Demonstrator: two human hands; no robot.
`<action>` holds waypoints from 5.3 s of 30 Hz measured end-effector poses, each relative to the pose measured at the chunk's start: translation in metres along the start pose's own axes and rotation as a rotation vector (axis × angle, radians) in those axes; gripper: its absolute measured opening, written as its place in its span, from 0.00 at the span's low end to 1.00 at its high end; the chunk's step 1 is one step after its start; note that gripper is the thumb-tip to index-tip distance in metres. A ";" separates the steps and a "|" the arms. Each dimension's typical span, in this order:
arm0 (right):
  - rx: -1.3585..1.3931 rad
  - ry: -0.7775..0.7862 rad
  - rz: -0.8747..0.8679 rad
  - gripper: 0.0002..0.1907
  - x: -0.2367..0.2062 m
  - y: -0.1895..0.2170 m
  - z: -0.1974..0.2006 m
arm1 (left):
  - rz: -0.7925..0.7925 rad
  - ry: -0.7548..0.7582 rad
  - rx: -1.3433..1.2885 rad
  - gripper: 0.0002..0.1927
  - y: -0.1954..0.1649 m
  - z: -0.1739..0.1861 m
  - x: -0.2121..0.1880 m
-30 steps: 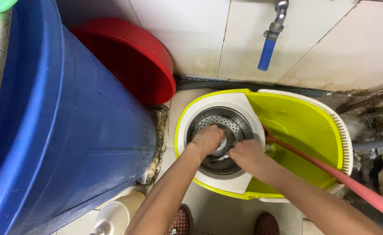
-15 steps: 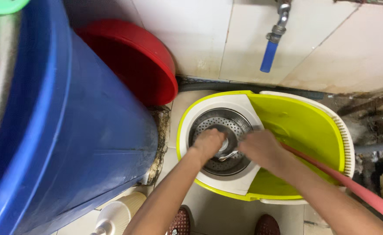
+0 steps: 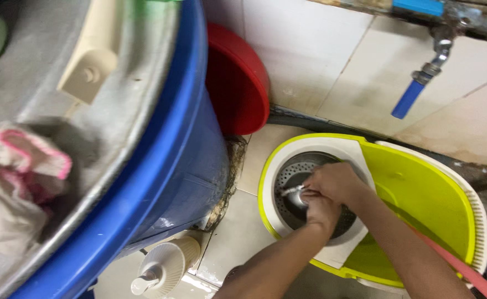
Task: The person pours blue liquid detergent into a green and white mop bucket, then uses a pink scrub brush and a metal spoon to scrub the inner metal strainer and bucket surfaces. The person repeatedly scrubs the strainer and bucket interior with both tools.
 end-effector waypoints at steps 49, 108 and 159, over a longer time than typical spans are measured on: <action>-0.063 0.171 -0.187 0.13 -0.012 -0.033 -0.029 | -0.067 0.119 -0.094 0.26 0.006 0.027 -0.006; 0.013 0.030 -0.147 0.07 -0.002 -0.013 0.000 | 0.045 0.132 -0.089 0.25 0.003 0.015 0.013; -0.110 0.116 -0.237 0.13 -0.017 -0.039 -0.032 | -0.045 0.127 -0.191 0.15 0.018 0.024 0.004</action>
Point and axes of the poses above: each hand's wrist, its own x-axis towards the middle knuckle, its own z-axis out of the back of the hand, y = z × x, the point moved 2 cm from there along x, towards the middle knuckle, and after that the axes turned 13 degrees about y, right-handed, at the moved point
